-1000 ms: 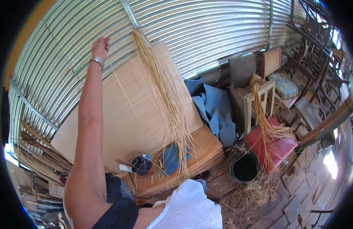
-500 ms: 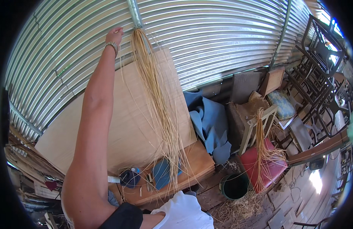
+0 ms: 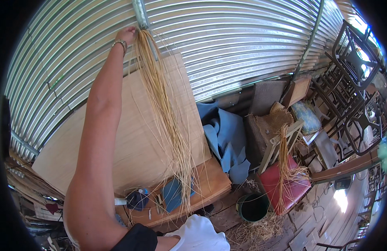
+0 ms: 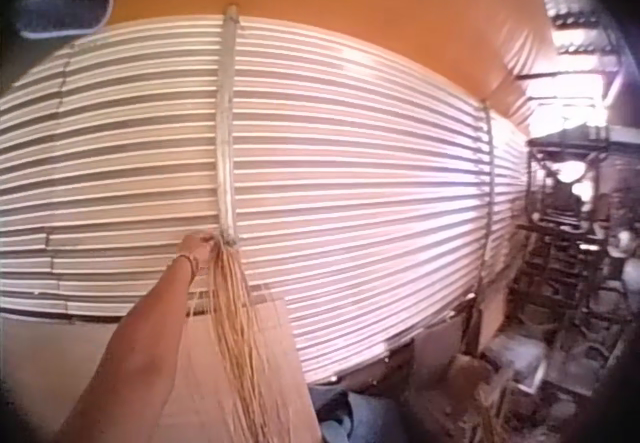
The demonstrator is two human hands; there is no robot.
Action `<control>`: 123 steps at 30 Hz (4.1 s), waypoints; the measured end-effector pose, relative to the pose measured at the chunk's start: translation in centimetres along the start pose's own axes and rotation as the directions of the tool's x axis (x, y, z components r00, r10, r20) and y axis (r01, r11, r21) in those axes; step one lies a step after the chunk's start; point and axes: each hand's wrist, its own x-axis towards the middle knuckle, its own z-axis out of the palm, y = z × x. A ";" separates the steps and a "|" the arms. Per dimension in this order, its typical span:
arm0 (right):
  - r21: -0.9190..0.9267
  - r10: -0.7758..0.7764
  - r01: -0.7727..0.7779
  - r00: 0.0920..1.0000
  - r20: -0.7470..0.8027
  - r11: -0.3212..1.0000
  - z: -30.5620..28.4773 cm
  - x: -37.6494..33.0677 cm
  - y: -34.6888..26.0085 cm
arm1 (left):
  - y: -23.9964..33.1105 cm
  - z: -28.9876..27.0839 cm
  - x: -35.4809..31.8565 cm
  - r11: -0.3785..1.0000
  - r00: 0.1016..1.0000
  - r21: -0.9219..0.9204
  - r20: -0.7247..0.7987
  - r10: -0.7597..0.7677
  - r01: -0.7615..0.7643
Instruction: The person stands in a workshop and repeatedly peels thin strips from long bamboo rods using a handheld knife. They hold the rod with one hand and draw the knife along its length to remove the outer layer, dropping the resulting shavings onto the wooden floor. The person occasionally reaches for new rods from a nearby pile.
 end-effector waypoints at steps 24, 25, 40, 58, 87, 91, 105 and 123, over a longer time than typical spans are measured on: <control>0.071 -0.017 0.016 1.000 0.007 0.997 2.0 3.1 -2.1 | -0.3 -1.0 -3.0 0.984 0.997 -0.173 -0.071 0.022 -0.034; 0.074 -0.014 0.014 1.000 0.003 0.997 2.1 3.2 -2.0 | 0.3 -0.9 -3.3 0.995 0.994 -0.093 -0.109 0.016 -0.027; 0.388 0.553 -0.472 0.823 -0.126 0.791 1.9 -6.2 6.0 | -13.0 3.4 7.9 0.906 0.972 0.374 0.194 0.130 -0.196; 0.581 0.595 -0.506 0.802 0.045 0.638 6.0 -9.8 0.2 | 7.1 16.1 -40.6 0.820 0.960 0.514 0.025 0.278 -0.250; 0.335 0.779 -0.942 0.183 0.600 -0.036 5.0 -41.2 24.4 | 25.2 13.1 -103.1 0.666 -0.506 -0.548 0.814 0.286 -0.506; 0.329 0.816 -0.928 0.325 0.478 0.176 1.0 -32.4 13.4 | 25.3 18.4 -101.9 0.720 -0.450 -0.352 0.891 0.061 -0.598; 0.406 0.912 -0.912 0.125 0.390 -0.049 3.0 -29.0 1.7 | 41.4 39.0 -105.2 0.460 -0.622 -0.632 0.757 0.198 -0.623; 0.355 0.971 -0.933 0.023 0.240 -0.066 6.8 -33.4 -16.8 | 44.4 41.2 -108.7 -0.146 -0.664 -0.675 0.624 0.411 -0.724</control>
